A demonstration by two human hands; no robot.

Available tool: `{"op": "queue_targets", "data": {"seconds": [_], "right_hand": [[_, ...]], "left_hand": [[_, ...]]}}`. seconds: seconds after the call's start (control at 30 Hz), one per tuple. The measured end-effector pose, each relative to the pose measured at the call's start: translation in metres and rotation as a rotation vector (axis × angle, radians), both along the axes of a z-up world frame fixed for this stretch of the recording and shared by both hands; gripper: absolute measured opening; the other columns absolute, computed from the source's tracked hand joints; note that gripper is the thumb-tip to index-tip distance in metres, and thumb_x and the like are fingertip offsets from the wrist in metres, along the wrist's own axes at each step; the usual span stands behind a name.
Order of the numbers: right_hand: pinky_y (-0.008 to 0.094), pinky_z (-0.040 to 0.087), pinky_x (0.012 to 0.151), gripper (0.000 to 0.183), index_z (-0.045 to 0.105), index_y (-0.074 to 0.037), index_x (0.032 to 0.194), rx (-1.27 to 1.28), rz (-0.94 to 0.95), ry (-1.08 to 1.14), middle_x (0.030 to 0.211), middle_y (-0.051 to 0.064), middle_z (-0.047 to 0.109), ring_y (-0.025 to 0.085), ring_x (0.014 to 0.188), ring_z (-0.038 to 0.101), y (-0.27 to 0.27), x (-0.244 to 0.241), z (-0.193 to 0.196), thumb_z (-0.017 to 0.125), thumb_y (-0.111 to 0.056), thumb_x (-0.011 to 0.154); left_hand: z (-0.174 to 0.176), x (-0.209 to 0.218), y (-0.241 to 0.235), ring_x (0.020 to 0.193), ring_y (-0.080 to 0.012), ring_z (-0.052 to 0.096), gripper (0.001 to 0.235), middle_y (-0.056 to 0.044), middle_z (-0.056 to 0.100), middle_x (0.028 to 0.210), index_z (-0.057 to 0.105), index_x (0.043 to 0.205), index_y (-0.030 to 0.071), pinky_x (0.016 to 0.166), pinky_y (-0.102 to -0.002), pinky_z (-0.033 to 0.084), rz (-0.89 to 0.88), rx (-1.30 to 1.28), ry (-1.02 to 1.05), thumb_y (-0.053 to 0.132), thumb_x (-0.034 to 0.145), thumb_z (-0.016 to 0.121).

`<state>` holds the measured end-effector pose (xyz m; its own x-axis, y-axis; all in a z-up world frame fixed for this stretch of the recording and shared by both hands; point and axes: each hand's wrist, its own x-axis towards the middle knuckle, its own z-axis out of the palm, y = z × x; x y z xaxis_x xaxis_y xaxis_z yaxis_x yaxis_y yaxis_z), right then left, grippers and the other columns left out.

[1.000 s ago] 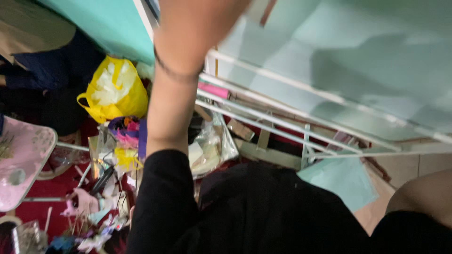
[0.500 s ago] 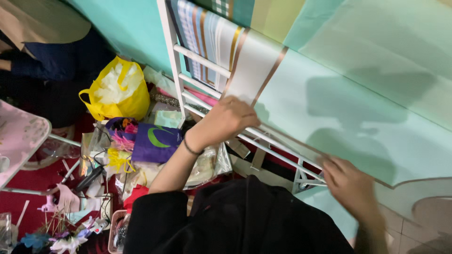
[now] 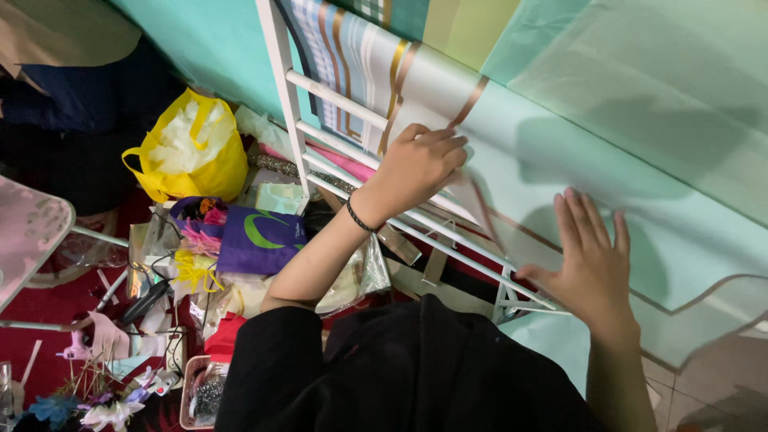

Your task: The person organizes wrapping paper by hanging large sheets on a tiered rack and folding a smaller sheet of paper by hand on the floor.

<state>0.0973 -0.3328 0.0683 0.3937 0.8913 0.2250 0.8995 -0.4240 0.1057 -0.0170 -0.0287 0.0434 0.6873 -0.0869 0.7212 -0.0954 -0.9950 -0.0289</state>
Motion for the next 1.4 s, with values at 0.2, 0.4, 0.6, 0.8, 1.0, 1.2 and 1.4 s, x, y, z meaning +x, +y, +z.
{"op": "queue_targets", "data": {"seconds": [0.2, 0.4, 0.6, 0.8, 1.0, 1.2, 1.4], "right_hand": [[0.043, 0.043, 0.108, 0.074, 0.062, -0.009, 0.144, 0.126, 0.014, -0.281, 0.142, 0.006, 0.068, 0.022, 0.130, 0.063, 0.008, 0.009, 0.000, 0.057, -0.062, 0.092], [0.041, 0.053, 0.090, 0.080, 0.062, -0.006, 0.141, 0.126, 0.032, -0.216, 0.129, 0.011, 0.071, 0.029, 0.116, 0.067, 0.015, 0.019, -0.006, 0.060, -0.066, 0.087], [0.052, 0.026, 0.119, 0.071, 0.040, -0.002, 0.154, 0.102, -0.016, 0.140, 0.151, 0.018, 0.052, 0.031, 0.138, 0.048, 0.010, 0.028, -0.003, 0.059, -0.031, 0.092], [0.045, 0.034, 0.109, 0.063, 0.048, -0.014, 0.152, -0.040, -0.217, 0.463, 0.116, 0.020, 0.070, 0.041, 0.119, 0.054, 0.003, 0.066, 0.009, 0.020, -0.043, 0.104], [0.048, 0.028, 0.120, 0.064, 0.049, -0.018, 0.149, -0.145, -0.387, 0.692, 0.153, 0.010, 0.049, 0.033, 0.139, 0.045, 0.018, 0.071, 0.033, 0.032, -0.059, 0.104], [0.024, 0.054, 0.097, 0.022, 0.073, -0.031, 0.115, 0.202, 0.209, -0.763, 0.099, -0.006, 0.069, 0.012, 0.103, 0.069, 0.016, 0.094, 0.000, 0.057, -0.040, 0.105], [0.048, 0.030, 0.121, 0.080, 0.059, -0.018, 0.142, -0.163, -0.436, 0.871, 0.145, 0.012, 0.056, 0.034, 0.140, 0.045, 0.007, 0.078, 0.032, 0.024, -0.073, 0.096]], "left_hand": [[-0.015, -0.011, -0.010, 0.068, -0.0132, 0.063, 0.036, 0.005, 0.061, 0.082, 0.067, 0.094, 0.020, 0.060, -0.029, 0.054, 0.118, 0.198, 0.156, -0.008, 0.073, 0.075], [-0.004, -0.005, -0.005, 0.080, -0.0119, 0.067, 0.034, 0.002, 0.069, 0.098, 0.060, 0.113, 0.014, 0.062, -0.026, 0.052, 0.144, 0.185, 0.169, 0.000, 0.083, 0.070], [-0.002, 0.038, 0.010, 0.061, -0.0226, 0.063, 0.013, 0.005, 0.063, 0.063, 0.064, 0.078, 0.022, 0.068, -0.037, 0.044, 0.101, 0.173, 0.041, 0.010, 0.074, 0.066], [0.012, 0.046, 0.022, 0.094, -0.0355, 0.070, 0.059, -0.008, 0.075, 0.103, 0.066, 0.113, 0.015, 0.082, -0.053, 0.052, -0.026, -0.059, 0.470, 0.063, 0.080, 0.069], [0.075, 0.050, 0.019, 0.129, -0.0489, 0.055, 0.105, -0.033, 0.060, 0.134, 0.055, 0.143, 0.006, 0.107, -0.062, 0.039, -0.139, -0.232, 1.167, 0.082, 0.072, 0.064], [0.080, 0.057, 0.001, 0.139, -0.0447, 0.045, 0.102, -0.026, 0.047, 0.150, 0.043, 0.152, 0.007, 0.114, -0.057, 0.033, 0.054, -0.233, 1.260, 0.084, 0.088, 0.022], [0.093, -0.006, -0.022, 0.120, -0.0531, 0.056, 0.061, -0.033, 0.062, 0.128, 0.056, 0.139, -0.002, 0.103, -0.062, 0.042, -0.460, -0.372, 0.917, 0.030, 0.090, 0.071]]}}
